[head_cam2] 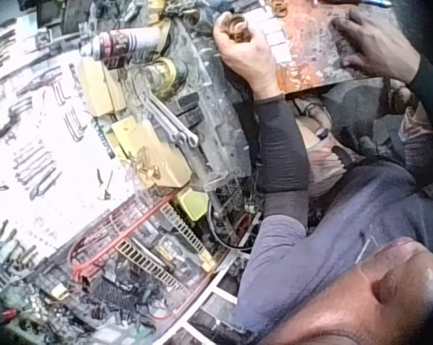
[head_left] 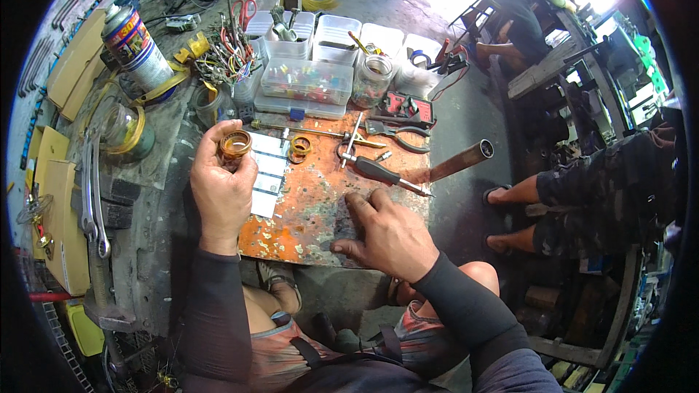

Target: The person sits on the floor and handles small brass-colored rings and a metal pipe, wiping the pipe with a cloth and attempting to fit the rings onto it. The person repeatedly picks up and sets down the rings and pipe while another person moves in the background.

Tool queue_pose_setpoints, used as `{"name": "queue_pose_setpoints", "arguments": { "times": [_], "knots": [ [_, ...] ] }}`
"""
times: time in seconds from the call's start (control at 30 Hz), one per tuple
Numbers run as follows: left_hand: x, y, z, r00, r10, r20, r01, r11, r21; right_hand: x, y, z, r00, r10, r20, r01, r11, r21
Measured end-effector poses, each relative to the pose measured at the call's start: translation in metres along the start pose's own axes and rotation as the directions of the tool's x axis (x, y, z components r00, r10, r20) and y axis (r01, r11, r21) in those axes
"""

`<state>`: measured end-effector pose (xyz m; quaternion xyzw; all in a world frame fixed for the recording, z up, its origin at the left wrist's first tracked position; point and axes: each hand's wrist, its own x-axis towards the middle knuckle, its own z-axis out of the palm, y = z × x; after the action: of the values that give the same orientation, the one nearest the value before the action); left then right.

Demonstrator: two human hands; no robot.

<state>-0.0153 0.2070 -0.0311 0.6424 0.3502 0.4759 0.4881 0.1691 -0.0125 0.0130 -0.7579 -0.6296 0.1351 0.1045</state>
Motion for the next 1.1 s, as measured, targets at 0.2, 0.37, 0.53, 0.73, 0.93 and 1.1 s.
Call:
{"name": "queue_pose_setpoints", "arguments": {
  "times": [0.2,0.37,0.53,0.73,0.93,1.1],
  "knots": [
    [0.000,-0.001,0.000,1.000,0.027,0.016,-0.027,0.999,0.026,0.002,-0.003,0.002,0.999,0.012,0.033,-0.012,1.000,-0.005],
    [0.000,-0.001,0.000,0.999,0.042,0.010,-0.042,0.998,0.046,0.005,-0.008,0.005,0.998,-0.038,0.042,0.036,0.998,0.042],
    [0.000,0.000,0.000,0.999,0.041,0.012,-0.042,0.999,0.034,0.005,-0.008,0.006,0.999,-0.016,0.035,0.016,1.000,0.013],
    [0.000,0.001,-0.001,1.000,0.018,0.019,-0.019,0.999,0.045,0.007,-0.012,0.002,0.999,-0.017,0.044,0.018,1.000,-0.017],
    [0.000,0.003,0.000,1.000,0.029,0.011,-0.030,0.999,0.039,0.006,-0.009,0.005,1.000,0.022,0.019,-0.021,0.999,-0.033],
    [0.000,0.002,-0.002,1.000,-0.001,0.030,0.000,0.999,0.050,0.004,-0.011,-0.002,0.999,0.044,0.023,-0.043,0.998,-0.036]
  ]
}}
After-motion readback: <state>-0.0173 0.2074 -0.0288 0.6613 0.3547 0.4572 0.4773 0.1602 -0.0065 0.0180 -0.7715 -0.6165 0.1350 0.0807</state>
